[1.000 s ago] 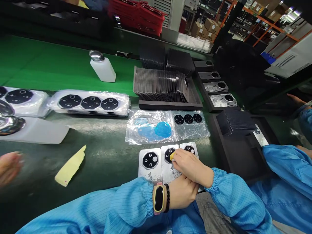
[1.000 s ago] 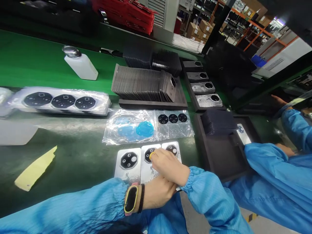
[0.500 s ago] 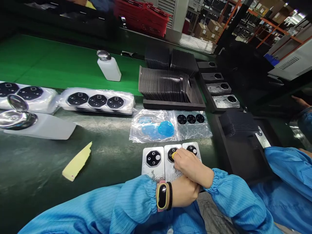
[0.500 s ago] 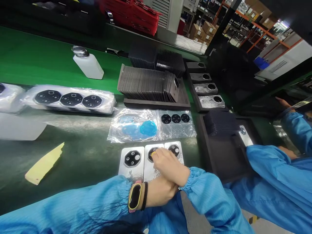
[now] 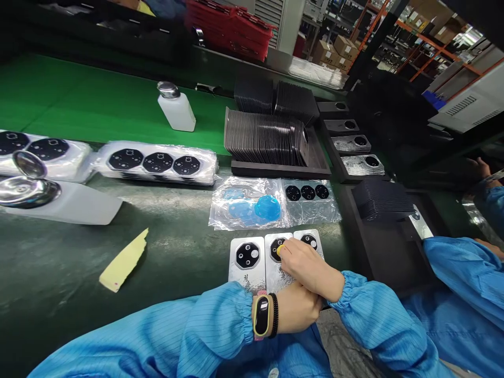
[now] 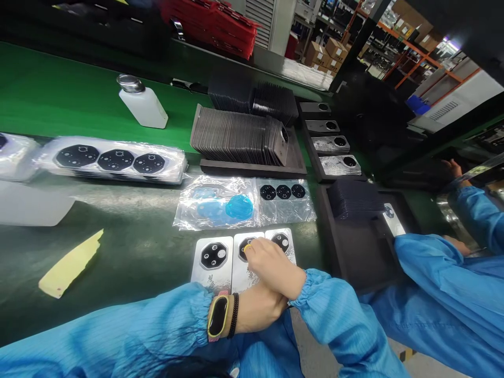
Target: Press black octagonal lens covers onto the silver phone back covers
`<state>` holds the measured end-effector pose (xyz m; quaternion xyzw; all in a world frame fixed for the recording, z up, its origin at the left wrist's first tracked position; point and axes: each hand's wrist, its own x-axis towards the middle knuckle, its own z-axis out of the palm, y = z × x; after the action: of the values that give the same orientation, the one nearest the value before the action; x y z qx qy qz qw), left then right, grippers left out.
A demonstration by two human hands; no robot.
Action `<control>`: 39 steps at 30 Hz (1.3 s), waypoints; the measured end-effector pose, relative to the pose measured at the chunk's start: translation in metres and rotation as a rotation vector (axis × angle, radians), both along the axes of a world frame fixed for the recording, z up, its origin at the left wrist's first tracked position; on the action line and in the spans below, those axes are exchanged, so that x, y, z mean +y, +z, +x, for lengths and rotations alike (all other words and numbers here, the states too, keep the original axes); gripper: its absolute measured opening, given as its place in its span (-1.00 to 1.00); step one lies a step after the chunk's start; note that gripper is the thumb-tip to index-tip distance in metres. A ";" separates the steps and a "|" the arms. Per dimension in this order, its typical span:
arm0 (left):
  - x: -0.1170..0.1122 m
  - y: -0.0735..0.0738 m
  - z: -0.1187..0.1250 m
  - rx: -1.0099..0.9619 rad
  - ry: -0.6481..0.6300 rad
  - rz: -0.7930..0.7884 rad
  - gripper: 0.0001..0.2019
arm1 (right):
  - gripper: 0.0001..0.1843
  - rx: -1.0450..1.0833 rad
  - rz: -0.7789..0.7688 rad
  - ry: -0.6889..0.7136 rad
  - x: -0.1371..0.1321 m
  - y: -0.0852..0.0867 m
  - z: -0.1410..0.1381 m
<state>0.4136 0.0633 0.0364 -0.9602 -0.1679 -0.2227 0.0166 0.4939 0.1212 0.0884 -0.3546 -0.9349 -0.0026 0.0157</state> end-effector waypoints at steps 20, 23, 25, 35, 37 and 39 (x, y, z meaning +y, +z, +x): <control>0.008 0.017 -0.006 -0.117 0.035 -0.009 -0.71 | -0.85 0.411 -0.243 -0.112 0.014 0.033 0.018; 0.008 0.021 -0.007 -0.108 0.054 -0.013 -0.70 | -0.83 0.419 -0.226 -0.115 0.012 0.030 0.021; 0.006 0.022 -0.008 -0.116 0.061 -0.016 -0.69 | -0.83 0.408 -0.220 -0.117 0.011 0.028 0.021; 0.002 0.014 -0.005 -0.059 0.042 -0.004 -0.63 | -0.83 0.240 -0.103 -0.030 0.011 0.014 -0.002; 0.002 0.014 -0.005 -0.055 0.026 0.003 -0.66 | -0.80 0.214 -0.062 -0.009 0.012 0.012 -0.006; 0.003 0.014 -0.005 -0.055 0.019 0.005 -0.68 | -0.79 0.189 -0.034 0.002 0.012 0.012 -0.008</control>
<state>0.4089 0.0659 0.0508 -0.9520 -0.1770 -0.2492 0.0166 0.4863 0.1331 0.0999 -0.3526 -0.9295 0.0466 0.0976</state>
